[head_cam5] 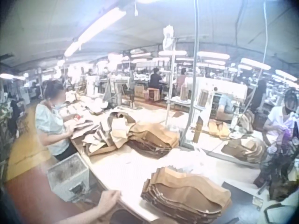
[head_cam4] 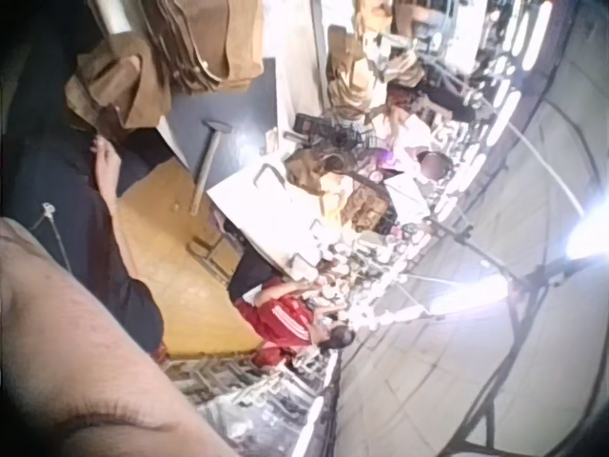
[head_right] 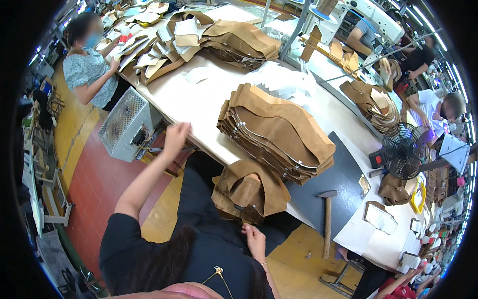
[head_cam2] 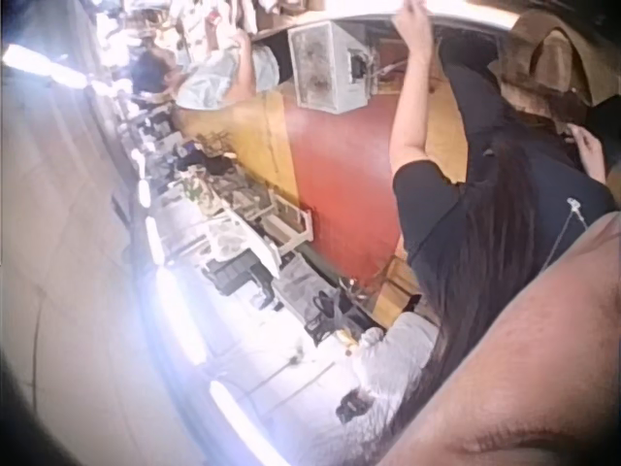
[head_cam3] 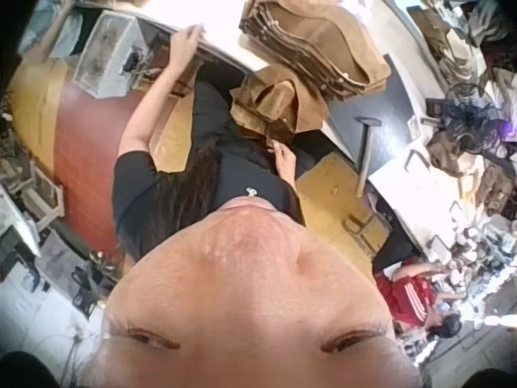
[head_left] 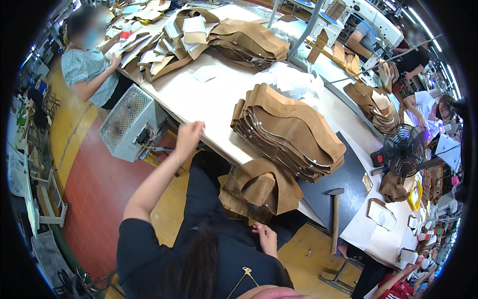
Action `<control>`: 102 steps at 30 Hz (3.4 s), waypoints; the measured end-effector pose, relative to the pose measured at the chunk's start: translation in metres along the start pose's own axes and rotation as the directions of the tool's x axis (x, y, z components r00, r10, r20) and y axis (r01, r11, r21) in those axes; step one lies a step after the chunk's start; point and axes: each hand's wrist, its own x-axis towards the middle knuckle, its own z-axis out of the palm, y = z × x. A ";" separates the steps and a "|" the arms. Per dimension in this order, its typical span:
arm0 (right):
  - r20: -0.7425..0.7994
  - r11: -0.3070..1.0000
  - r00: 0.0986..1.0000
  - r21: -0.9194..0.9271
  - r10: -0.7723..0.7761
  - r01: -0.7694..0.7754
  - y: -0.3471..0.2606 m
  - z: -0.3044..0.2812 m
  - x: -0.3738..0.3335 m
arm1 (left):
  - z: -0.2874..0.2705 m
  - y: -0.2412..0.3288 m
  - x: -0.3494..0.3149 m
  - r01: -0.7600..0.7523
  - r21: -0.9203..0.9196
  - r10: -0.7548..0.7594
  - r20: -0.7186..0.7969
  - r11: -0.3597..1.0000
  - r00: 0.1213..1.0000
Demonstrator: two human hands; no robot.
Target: The person repeatedly picks up brown leather pieces and white inserts, aligns them, and uses a wooden mallet to tap the edges on a workbench. They handle the items one at a time, fold and inspect them, and place them back on the table. Other workers are visible in the background performing similar tasks.
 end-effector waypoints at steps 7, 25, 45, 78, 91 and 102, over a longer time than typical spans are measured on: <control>-0.144 0.949 0.978 -0.298 -0.154 0.105 -0.038 -0.011 0.037 | 0.012 -0.072 0.208 0.003 0.529 0.165 -0.270 0.848 0.949; -0.194 0.881 0.974 -0.473 -0.113 0.008 -0.017 -0.020 0.047 | -0.203 -0.207 0.138 0.556 0.473 0.157 -0.839 0.684 0.520; -0.366 0.995 0.930 -0.104 -0.042 0.004 -0.055 -0.035 0.035 | -0.203 -0.205 0.133 0.768 0.533 -0.195 -0.761 0.354 0.618; -0.099 0.869 0.933 0.342 -0.347 0.359 -0.223 -0.035 -0.009 | 0.148 -0.033 -0.141 0.926 -0.184 -0.138 0.980 -0.328 0.146; -0.196 0.765 0.796 0.220 -0.573 0.605 -0.314 -0.065 0.044 | -0.065 0.063 0.006 0.394 -0.740 -0.292 0.273 0.545 0.917; -0.346 0.936 0.893 0.097 -0.287 0.338 -0.258 -0.135 0.118 | 0.055 0.127 0.194 -0.256 -0.124 0.285 0.429 0.959 0.857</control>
